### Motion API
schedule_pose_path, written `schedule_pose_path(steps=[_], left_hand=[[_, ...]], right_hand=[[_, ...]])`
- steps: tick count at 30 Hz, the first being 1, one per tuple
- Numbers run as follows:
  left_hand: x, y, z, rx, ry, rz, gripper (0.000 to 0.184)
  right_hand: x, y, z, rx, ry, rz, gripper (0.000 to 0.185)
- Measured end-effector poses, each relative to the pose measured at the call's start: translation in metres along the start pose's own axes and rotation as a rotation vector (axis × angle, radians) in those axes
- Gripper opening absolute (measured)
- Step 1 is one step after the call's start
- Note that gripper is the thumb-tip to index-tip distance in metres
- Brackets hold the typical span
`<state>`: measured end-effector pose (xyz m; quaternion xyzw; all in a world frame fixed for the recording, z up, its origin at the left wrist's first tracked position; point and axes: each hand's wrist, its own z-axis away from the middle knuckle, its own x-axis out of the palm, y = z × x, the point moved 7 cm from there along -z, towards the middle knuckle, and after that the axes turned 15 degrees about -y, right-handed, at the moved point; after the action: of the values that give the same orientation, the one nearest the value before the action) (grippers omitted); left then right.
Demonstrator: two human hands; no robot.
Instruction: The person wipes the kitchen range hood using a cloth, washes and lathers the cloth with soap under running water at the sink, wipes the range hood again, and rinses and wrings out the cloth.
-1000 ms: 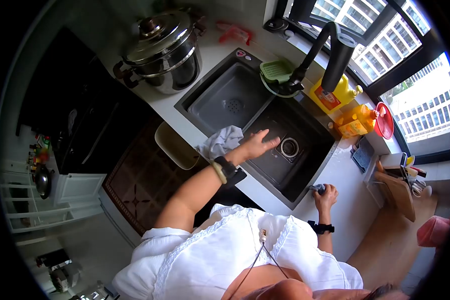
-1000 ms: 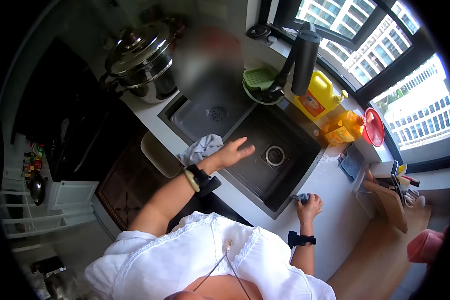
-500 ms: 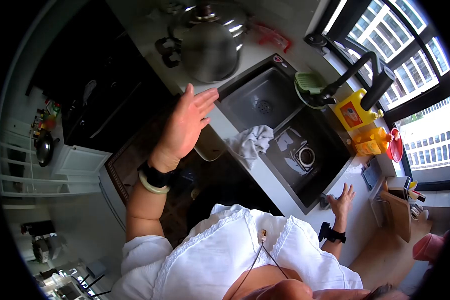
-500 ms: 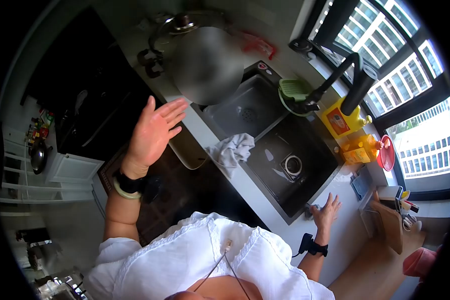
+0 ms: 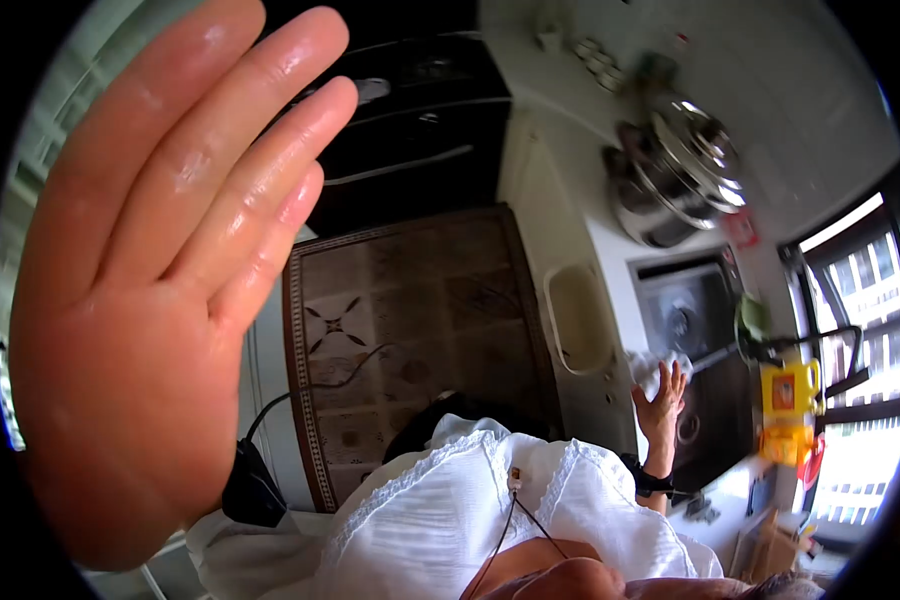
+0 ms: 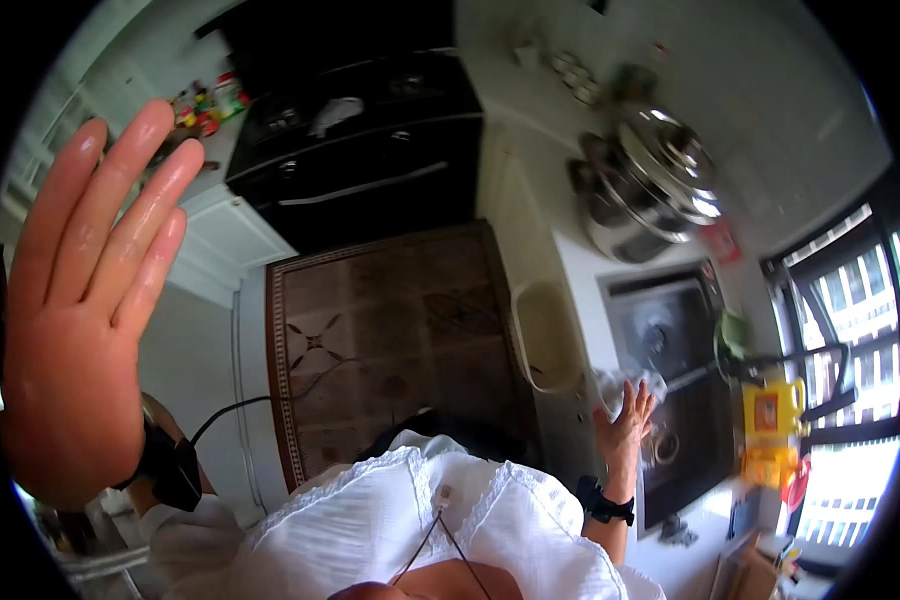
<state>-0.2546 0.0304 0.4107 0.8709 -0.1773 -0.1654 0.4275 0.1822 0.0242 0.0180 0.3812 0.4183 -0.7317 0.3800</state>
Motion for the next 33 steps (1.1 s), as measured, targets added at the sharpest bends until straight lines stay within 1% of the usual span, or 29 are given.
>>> schedule_pose_path(steps=[3,6,11,14,15,16,22,24,25,29,33], left_hand=[[-0.049,0.019,0.026,-0.027,0.093,-0.126,0.100],[-0.095,0.025,0.042,-0.083,0.176,-0.207,0.100],[-0.152,0.013,0.048,-0.188,0.259,-0.333,0.100],[-0.189,0.001,0.039,-0.235,0.303,-0.414,0.100],[-0.201,-0.005,0.034,-0.245,0.318,-0.436,0.100],[-0.214,-0.010,0.029,-0.254,0.334,-0.461,0.100],[-0.296,-0.034,-0.005,-0.306,0.461,-0.587,0.100],[-0.323,-0.040,-0.018,-0.316,0.502,-0.621,0.100],[-0.336,-0.044,-0.022,-0.325,0.523,-0.629,0.100],[-0.387,-0.056,-0.032,-0.358,0.594,-0.650,0.100],[-0.437,-0.075,-0.034,-0.367,0.622,-0.647,0.100]], right_hand=[[0.015,-0.076,-0.029,-0.160,-0.002,0.050,0.069],[0.024,-0.154,-0.048,-0.307,-0.067,0.048,0.070],[0.048,-0.245,-0.101,-0.409,-0.148,0.114,0.069],[0.061,-0.309,-0.139,-0.490,-0.185,0.156,0.068],[0.061,-0.331,-0.148,-0.473,-0.222,0.148,0.066],[0.065,-0.352,-0.162,-0.501,-0.227,0.143,0.066],[0.081,-0.483,-0.260,-0.678,-0.240,0.116,0.063],[0.078,-0.529,-0.286,-0.744,-0.249,0.087,0.063],[0.077,-0.551,-0.299,-0.744,-0.251,0.112,0.062],[0.074,-0.630,-0.335,-0.877,-0.199,0.111,0.062],[0.089,-0.681,-0.370,-0.849,-0.190,0.157,0.058]])
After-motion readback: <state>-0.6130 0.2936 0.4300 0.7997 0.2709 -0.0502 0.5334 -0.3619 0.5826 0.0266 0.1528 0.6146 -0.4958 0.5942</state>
